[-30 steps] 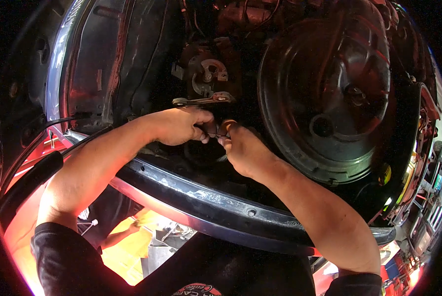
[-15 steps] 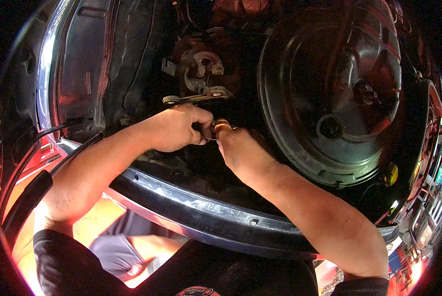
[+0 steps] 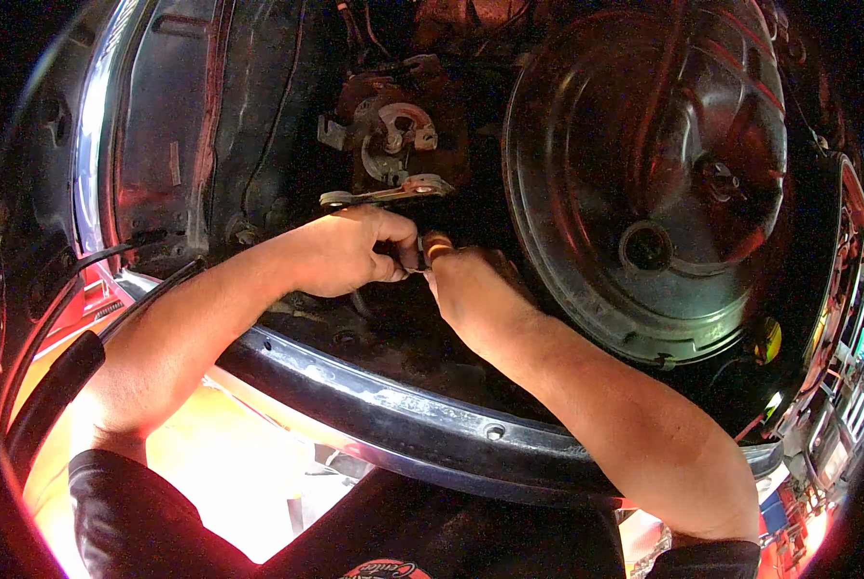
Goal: Inspecting and repairing electrical wiring and connectors within a vehicle's engine bay.
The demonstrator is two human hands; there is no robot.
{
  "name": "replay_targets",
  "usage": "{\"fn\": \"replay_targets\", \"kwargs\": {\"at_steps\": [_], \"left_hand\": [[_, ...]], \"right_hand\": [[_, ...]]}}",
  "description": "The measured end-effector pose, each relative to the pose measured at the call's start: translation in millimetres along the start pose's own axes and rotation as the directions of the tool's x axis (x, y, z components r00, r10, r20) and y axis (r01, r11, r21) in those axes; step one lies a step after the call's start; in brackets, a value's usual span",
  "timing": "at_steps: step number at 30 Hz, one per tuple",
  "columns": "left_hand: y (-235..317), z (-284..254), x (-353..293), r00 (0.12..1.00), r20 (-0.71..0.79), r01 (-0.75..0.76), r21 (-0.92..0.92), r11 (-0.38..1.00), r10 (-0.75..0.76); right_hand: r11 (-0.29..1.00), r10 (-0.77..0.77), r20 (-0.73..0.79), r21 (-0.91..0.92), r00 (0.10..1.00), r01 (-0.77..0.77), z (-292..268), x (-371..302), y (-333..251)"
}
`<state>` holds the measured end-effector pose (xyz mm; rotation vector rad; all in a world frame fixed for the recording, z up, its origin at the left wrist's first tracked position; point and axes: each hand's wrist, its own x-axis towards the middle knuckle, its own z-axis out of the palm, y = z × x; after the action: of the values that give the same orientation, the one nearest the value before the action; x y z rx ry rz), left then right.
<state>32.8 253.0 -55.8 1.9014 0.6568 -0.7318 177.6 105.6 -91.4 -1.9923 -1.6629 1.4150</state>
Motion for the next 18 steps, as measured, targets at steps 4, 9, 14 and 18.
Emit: {"fn": "replay_targets", "kwargs": {"at_steps": [4, 9, 14, 18], "left_hand": [[16, -5, -3, 0.996, -0.021, 0.093, 0.012, 0.996, -0.092], [10, -5, -3, 1.0, -0.006, 0.005, 0.048, 0.999, -0.004], [9, 2, 0, 0.998, -0.023, 0.068, 0.16, 0.985, -0.065], [6, 2, 2, 0.998, 0.012, 0.055, 0.216, 0.975, -0.059]], "right_hand": [[0.999, 0.028, 0.036, 0.016, 0.999, -0.028, -4, -2, -1], [0.999, 0.031, 0.016, 0.038, 0.999, -0.031, -6, -2, -4], [0.993, 0.036, 0.015, 0.109, 0.999, -0.037, -4, 0, -3], [0.984, -0.076, -0.031, 0.159, 0.997, 0.08, 1, -1, 4]]}}
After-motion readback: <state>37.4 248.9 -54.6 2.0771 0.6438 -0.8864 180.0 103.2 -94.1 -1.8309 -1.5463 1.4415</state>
